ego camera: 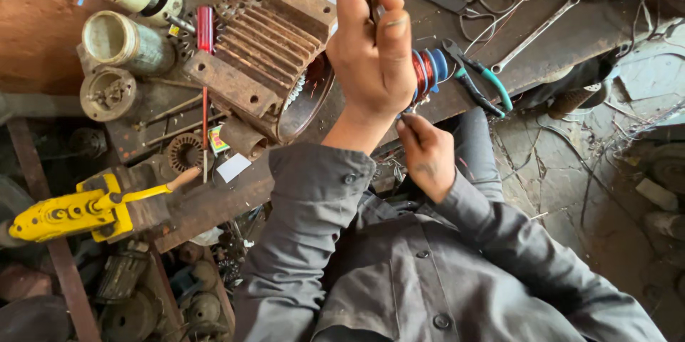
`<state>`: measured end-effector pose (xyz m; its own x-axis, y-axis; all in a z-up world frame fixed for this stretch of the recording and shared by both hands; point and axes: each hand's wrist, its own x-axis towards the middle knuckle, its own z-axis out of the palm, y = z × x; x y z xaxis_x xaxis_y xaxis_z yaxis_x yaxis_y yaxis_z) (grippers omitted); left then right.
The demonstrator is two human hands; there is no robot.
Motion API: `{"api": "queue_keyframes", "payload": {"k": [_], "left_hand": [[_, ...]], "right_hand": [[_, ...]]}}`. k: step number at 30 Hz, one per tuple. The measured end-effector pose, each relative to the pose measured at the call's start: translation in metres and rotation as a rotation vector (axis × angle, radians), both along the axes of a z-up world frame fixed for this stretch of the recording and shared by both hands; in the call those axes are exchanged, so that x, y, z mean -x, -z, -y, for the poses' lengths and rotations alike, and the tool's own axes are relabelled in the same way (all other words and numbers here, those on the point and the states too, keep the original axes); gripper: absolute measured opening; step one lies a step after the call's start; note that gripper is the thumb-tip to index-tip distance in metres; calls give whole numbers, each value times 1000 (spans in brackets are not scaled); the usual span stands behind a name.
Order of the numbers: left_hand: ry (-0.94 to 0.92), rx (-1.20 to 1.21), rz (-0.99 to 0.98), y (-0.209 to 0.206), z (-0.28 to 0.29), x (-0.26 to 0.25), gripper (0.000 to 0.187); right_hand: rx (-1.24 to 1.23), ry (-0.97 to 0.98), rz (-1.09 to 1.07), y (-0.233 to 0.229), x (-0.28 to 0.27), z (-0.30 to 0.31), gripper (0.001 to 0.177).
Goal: The person winds copper wire around a blue plastic bobbin held in their left hand. They use a metal rod to assist in guiding the wire and maintain tension while wrapping it tightly. The person continues this repetitive winding process throughout the clip.
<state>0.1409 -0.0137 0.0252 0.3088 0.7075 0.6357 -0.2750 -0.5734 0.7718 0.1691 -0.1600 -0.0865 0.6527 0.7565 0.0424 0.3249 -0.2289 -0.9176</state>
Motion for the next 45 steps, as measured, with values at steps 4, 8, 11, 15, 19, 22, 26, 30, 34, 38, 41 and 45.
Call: {"api": "queue_keyframes", "payload": {"k": [4,8,11,15,19,22,26,30,34,38,41,45], "left_hand": [[7,5,-27,-4,-2,6,45],[70,22,1,-8,3,8,50],[132,45,-62,-5,6,13,52],[217,10,-77,-12,9,16,56],[302,74,-75,-12,3,27,59],[357,131,-61,-13,-6,31,63],[409,186,-24,-13,-14,33,71],[438,216,30,-13,-16,31,73],[423,242,80,-11,-17,34,71],[442,267,144,-6,-19,37,68],[456,287,184,-2,-25,35,64],[411,244,195,-1,-35,28,63]], "right_hand": [[130,-83,55,-62,-4,6,18],[270,-291,124,-126,-30,5,17],[256,-400,251,-165,-57,5,16],[77,-528,486,-164,-89,-38,14],[36,-523,271,-133,-106,-62,15],[56,-473,25,-103,-108,-70,15],[-50,-388,-528,-66,-105,-76,16],[-37,-364,-798,-38,-109,-76,15],[4,-362,-836,-2,-102,-77,16],[20,-342,-721,29,-99,-70,14],[-140,-387,-986,55,-99,-74,11],[-194,-209,-1199,81,-84,-78,11]]}}
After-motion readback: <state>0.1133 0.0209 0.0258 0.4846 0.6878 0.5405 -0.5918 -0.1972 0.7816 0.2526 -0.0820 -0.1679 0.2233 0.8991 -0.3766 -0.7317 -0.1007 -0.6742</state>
